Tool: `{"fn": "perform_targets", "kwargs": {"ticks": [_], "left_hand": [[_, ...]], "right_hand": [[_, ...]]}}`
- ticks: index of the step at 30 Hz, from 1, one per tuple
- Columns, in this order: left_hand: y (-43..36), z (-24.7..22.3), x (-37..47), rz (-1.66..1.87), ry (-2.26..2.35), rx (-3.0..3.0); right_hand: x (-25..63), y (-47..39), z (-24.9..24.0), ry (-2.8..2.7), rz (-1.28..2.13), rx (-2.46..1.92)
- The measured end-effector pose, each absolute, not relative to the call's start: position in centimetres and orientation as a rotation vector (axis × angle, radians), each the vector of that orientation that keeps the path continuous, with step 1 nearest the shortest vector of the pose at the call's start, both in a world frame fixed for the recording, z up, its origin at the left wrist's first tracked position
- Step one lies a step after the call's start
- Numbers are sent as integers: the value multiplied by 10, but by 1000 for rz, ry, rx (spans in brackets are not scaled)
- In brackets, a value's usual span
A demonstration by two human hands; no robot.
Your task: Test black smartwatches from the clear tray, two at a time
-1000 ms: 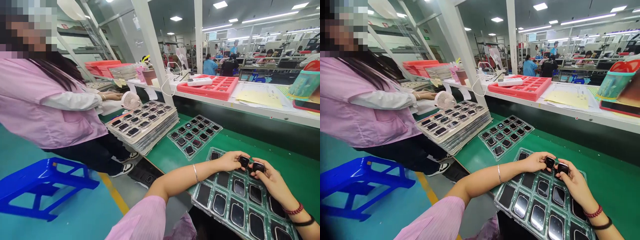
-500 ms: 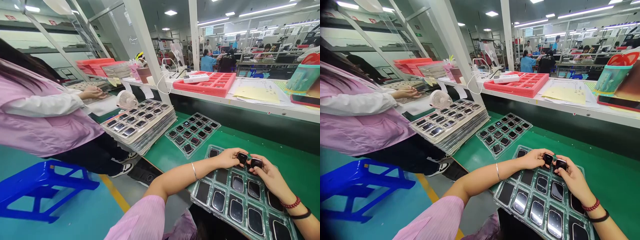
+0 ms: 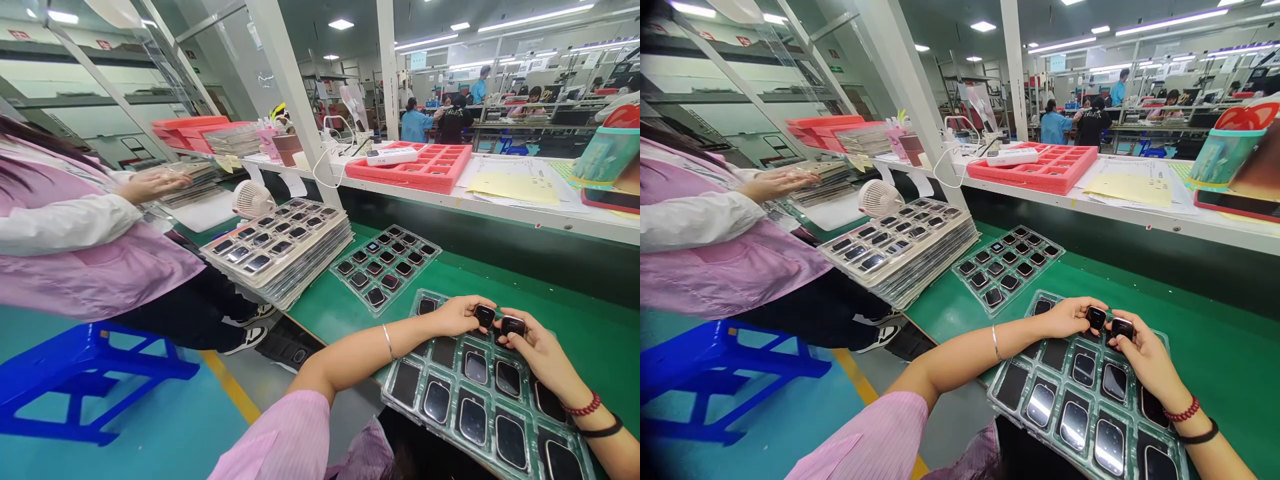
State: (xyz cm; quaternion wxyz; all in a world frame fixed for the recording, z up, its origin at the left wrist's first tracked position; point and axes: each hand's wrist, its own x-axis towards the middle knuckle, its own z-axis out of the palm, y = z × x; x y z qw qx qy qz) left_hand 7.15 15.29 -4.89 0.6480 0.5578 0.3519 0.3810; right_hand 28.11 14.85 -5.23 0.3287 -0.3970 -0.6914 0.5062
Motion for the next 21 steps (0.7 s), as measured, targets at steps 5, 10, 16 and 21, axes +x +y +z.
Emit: {"fn": "perform_targets", "kwargs": {"ticks": [5, 10, 16, 21], "left_hand": [[153, -49, 71, 869, 780, 1251], [153, -50, 71, 872, 773, 1256], [154, -51, 72, 878, 774, 1254], [153, -49, 72, 876, 778, 1250]], "right_hand": [[282, 149, -52, -1812, 1330, -1038], [282, 148, -52, -1809, 1325, -1028], [281, 148, -50, -1814, 1307, -1027], [280, 148, -49, -1830, 1297, -1036]]}}
